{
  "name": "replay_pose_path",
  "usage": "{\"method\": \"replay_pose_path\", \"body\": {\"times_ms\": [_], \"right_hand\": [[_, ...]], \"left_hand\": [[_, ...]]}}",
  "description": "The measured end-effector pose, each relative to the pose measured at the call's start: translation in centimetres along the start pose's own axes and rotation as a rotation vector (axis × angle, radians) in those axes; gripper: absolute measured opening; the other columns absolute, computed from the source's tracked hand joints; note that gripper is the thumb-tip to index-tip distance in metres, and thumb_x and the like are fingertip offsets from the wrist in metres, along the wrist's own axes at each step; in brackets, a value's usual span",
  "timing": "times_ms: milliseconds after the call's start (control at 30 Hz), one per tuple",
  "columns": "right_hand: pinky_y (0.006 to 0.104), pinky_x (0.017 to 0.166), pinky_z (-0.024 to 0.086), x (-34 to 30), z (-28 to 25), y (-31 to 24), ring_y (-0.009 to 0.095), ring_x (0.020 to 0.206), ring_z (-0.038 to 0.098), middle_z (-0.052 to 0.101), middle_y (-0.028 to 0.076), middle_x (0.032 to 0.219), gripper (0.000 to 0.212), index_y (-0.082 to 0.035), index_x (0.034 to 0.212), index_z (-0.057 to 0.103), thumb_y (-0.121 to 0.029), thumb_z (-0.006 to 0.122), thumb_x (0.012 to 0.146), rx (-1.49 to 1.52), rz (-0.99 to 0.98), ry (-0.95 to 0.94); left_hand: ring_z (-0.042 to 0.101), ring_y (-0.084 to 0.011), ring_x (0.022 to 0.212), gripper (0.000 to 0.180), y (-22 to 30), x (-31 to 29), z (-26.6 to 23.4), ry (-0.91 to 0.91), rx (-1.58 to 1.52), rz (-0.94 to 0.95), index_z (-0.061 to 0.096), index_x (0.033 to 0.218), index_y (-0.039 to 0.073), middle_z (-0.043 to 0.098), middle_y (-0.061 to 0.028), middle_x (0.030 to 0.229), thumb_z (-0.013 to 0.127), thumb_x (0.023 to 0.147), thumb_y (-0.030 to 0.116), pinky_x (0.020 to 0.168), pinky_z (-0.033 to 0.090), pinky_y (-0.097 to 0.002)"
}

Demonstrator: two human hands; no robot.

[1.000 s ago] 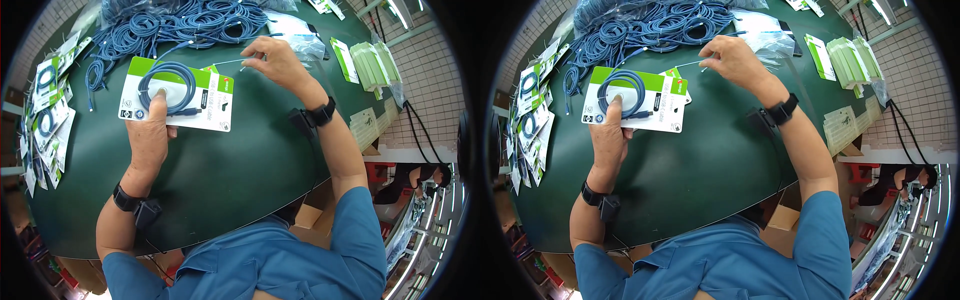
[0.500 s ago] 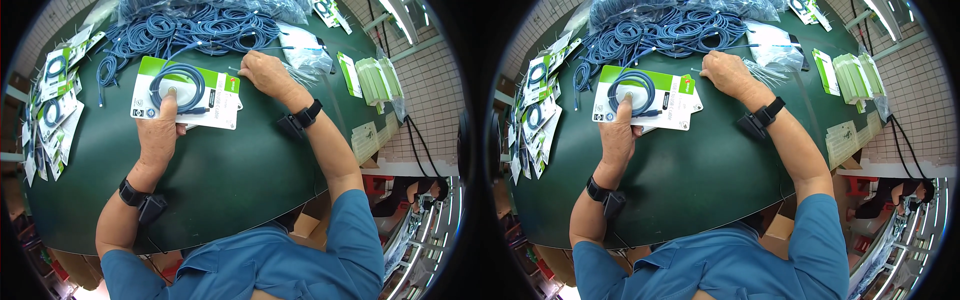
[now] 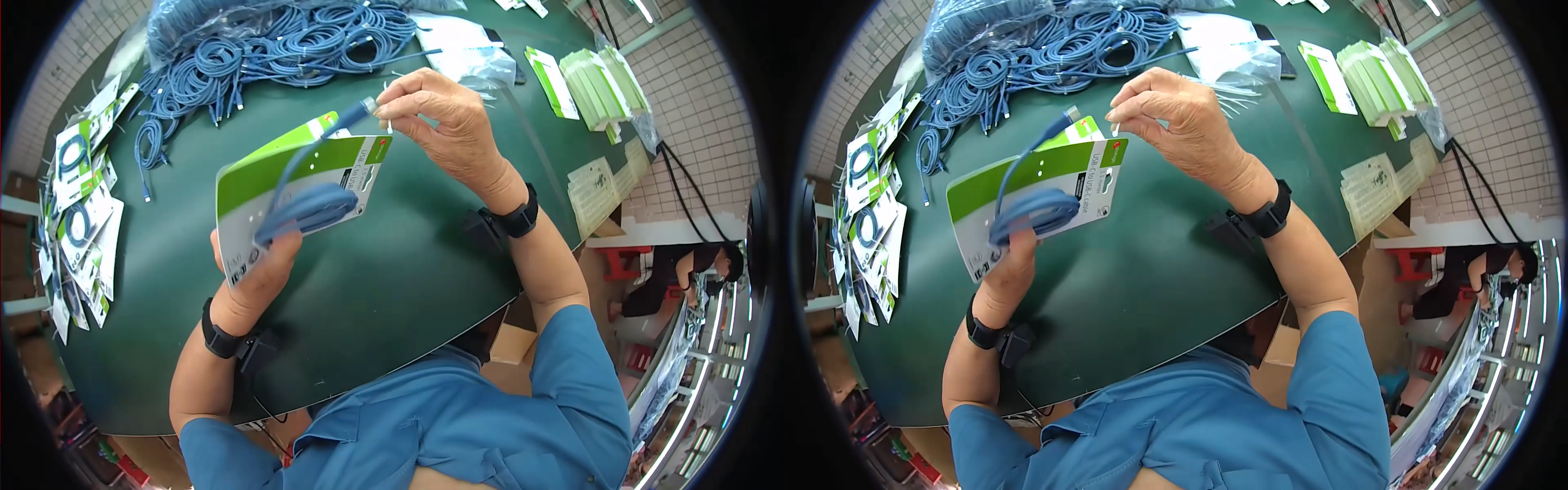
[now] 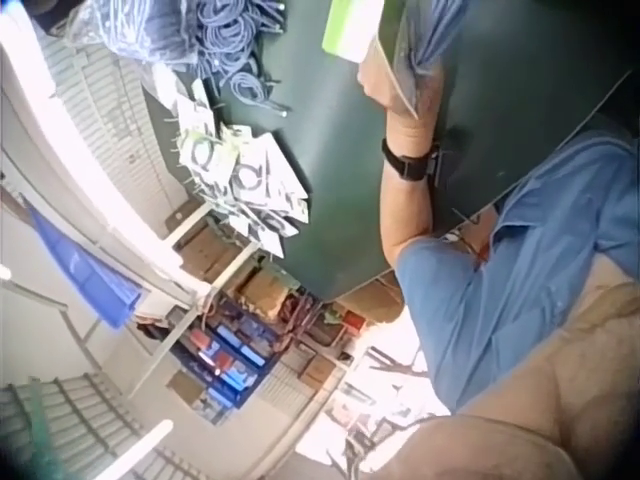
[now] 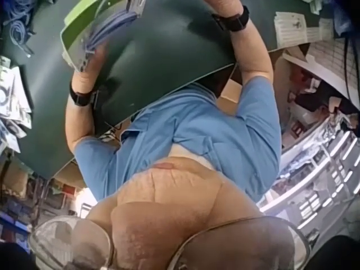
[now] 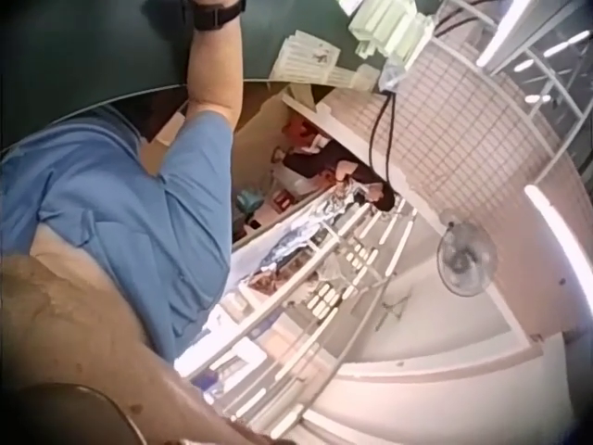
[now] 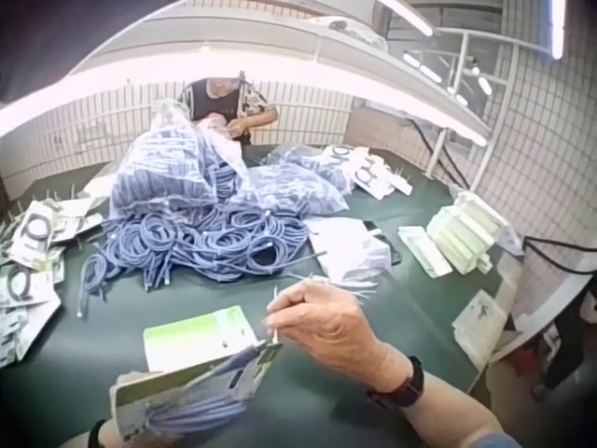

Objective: The person secures a coiled cable to a cardboard backing using a plastic zip tie, threading it through the card and tightening it by hand. After finishing one assembly, they set it aside and pick up a new cable and backing to repeat the process.

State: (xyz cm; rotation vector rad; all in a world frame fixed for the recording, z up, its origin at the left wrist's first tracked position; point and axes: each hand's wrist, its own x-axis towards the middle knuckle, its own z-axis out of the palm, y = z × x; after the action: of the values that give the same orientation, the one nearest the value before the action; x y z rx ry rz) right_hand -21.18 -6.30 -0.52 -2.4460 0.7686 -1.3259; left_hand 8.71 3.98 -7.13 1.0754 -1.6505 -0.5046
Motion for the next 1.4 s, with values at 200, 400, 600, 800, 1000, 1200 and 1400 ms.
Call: {"method": "replay_pose_path", "body": {"times_ms": [200, 400, 600, 800, 1000, 1200, 1400], "right_hand": [[0.0272, 0.073, 0.061, -1.7, -1.1, 0.3, 0.018, 0.084, 0.073, 0.074, 0.010, 0.104, 0.019, -0.006, 0.103, 0.079, 0.006, 0.077, 0.088, 0.068, -0.029, -0.026], [0.0285, 0.072, 0.062, -2.0, -2.0, -0.8, 0.021, 0.084, 0.074, 0.074, 0.013, 0.105, 0.021, -0.004, 0.103, 0.079, 0.010, 0.076, 0.087, 0.207, -0.039, -0.073], [0.0301, 0.070, 0.061, -1.3, -1.0, -3.1, 0.022, 0.083, 0.075, 0.076, 0.017, 0.098, 0.018, 0.003, 0.100, 0.077, 0.011, 0.078, 0.084, 0.391, -0.091, -0.135], [0.0351, 0.069, 0.062, 0.0, -3.2, -5.6, 0.031, 0.086, 0.078, 0.077, 0.027, 0.103, 0.015, 0.011, 0.101, 0.076, 0.000, 0.079, 0.092, 0.735, 0.113, -0.350], [0.0397, 0.075, 0.064, 0.3, -2.3, -6.0, 0.036, 0.089, 0.078, 0.074, 0.035, 0.103, 0.020, 0.015, 0.104, 0.074, -0.001, 0.078, 0.093, 0.771, -0.035, -0.428], [0.0368, 0.075, 0.063, -0.6, -1.4, -5.6, 0.032, 0.088, 0.077, 0.075, 0.030, 0.103, 0.021, 0.014, 0.109, 0.072, -0.001, 0.077, 0.094, 0.804, -0.064, -0.384], [0.0339, 0.075, 0.062, -1.7, -0.4, -5.0, 0.029, 0.088, 0.077, 0.076, 0.026, 0.102, 0.023, 0.012, 0.113, 0.070, -0.001, 0.076, 0.095, 0.836, -0.090, -0.330]], "left_hand": [[0.064, -0.0212, 0.063, 0.037, 4.3, 3.0, 0.2, -0.226, 0.133, 0.642, 0.073, 0.114, -0.002, 0.068, -0.0098, 0.082, 0.080, 0.079, 0.006, 0.052, 0.048, -0.0316], [0.054, -0.0143, 0.058, 0.044, 6.3, 2.2, 1.0, -0.361, 0.178, 0.781, 0.073, 0.116, 0.000, 0.059, -0.0030, 0.073, 0.082, 0.075, 0.013, 0.047, 0.039, -0.0290], [0.046, -0.0097, 0.056, 0.046, 6.3, 1.6, 1.5, -0.394, 0.174, 0.859, 0.074, 0.118, 0.004, 0.047, 0.0026, 0.069, 0.082, 0.075, 0.020, 0.046, 0.032, -0.0259], [0.043, -0.0091, 0.055, 0.047, 6.3, 1.1, 2.2, -0.351, 0.168, 0.886, 0.076, 0.117, 0.007, 0.039, 0.0046, 0.067, 0.082, 0.073, 0.022, 0.045, 0.031, -0.0248], [0.056, -0.0166, 0.063, 0.058, 7.0, 0.4, 0.4, -0.480, 0.250, 0.833, 0.076, 0.117, 0.016, 0.059, -0.0018, 0.076, 0.084, 0.061, 0.027, 0.055, 0.043, -0.0304], [0.057, -0.0170, 0.064, 0.060, 7.2, 0.4, 0.3, -0.474, 0.252, 0.825, 0.077, 0.116, 0.017, 0.058, -0.0015, 0.076, 0.083, 0.058, 0.026, 0.056, 0.044, -0.0308], [0.057, -0.0168, 0.064, 0.058, 7.1, 0.5, 0.5, -0.452, 0.264, 0.838, 0.077, 0.115, 0.017, 0.059, -0.0016, 0.076, 0.083, 0.058, 0.026, 0.055, 0.044, -0.0314]]}}
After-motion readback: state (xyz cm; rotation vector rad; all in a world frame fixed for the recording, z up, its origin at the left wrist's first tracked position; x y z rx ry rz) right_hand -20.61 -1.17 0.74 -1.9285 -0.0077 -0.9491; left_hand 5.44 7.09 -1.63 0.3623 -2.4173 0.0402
